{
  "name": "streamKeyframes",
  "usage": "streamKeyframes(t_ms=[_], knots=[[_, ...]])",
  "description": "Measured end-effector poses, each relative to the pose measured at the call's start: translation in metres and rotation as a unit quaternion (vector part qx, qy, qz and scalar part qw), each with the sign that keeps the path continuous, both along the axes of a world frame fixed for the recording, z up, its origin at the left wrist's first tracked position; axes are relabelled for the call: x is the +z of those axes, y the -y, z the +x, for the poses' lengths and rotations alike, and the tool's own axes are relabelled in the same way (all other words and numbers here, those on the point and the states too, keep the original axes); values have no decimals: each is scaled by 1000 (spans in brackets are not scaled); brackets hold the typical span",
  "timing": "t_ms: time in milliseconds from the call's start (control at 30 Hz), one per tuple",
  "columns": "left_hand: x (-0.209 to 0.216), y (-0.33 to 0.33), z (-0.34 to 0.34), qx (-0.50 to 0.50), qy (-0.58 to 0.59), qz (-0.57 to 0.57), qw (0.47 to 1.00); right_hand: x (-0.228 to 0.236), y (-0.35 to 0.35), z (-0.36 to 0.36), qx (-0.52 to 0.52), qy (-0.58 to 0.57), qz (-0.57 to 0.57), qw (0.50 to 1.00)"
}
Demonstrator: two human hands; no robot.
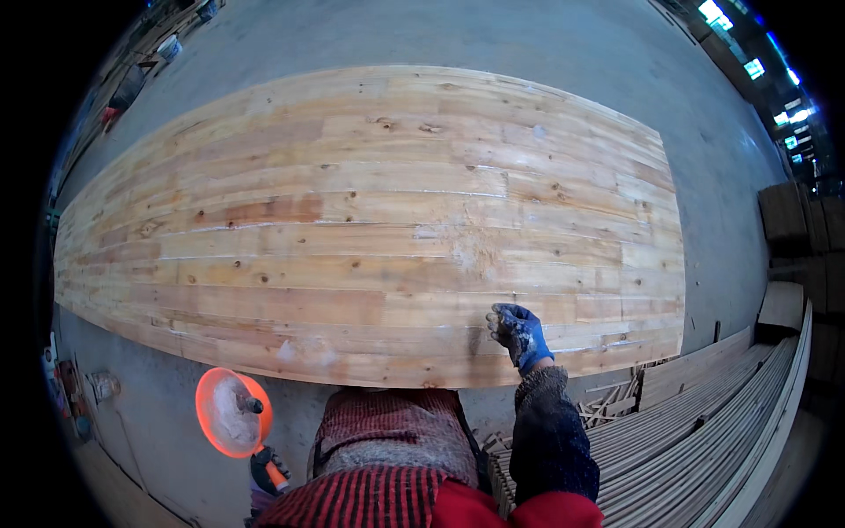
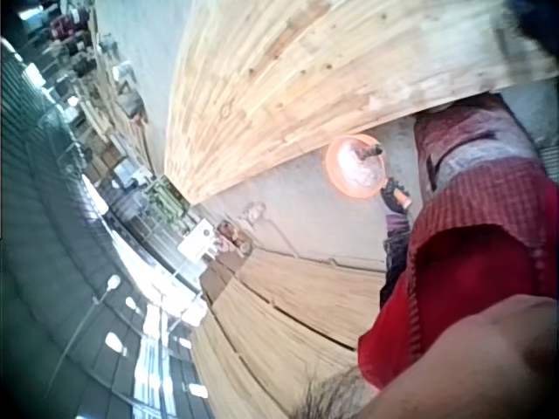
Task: The person uses a putty knife to scoop a white filler from an orange bowl and applies it to gaps and knots on a large wooden panel. They repeatedly spread the filler across the surface, occasionally dipping the tool back into the bowl to reload. The person moves along the panel to cover different areas, smoothing the filler into the wood grain.
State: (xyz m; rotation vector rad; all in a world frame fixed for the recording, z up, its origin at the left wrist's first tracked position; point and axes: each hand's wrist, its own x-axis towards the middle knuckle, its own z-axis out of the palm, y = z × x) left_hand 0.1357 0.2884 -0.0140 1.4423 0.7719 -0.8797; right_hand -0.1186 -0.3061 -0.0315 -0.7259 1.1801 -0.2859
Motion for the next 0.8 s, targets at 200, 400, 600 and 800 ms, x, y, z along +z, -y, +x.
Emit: streamKeyframes(t_ms=[200, 400, 600, 800], knots=[[-30, -54, 21, 7, -38, -130, 991, 12, -55, -15, -51, -45, -28, 997], [-18, -99, 45, -12, 10, -162, 987, 1, -148, 27, -73, -10, -3, 997], [-33, -202, 36, 23, 19, -82, 996, -5, -259, 157, 94, -27, -60, 993], [-48, -278, 11, 95, 14, -46, 994, -22, -317, 286, 183, 39, -113, 976]])
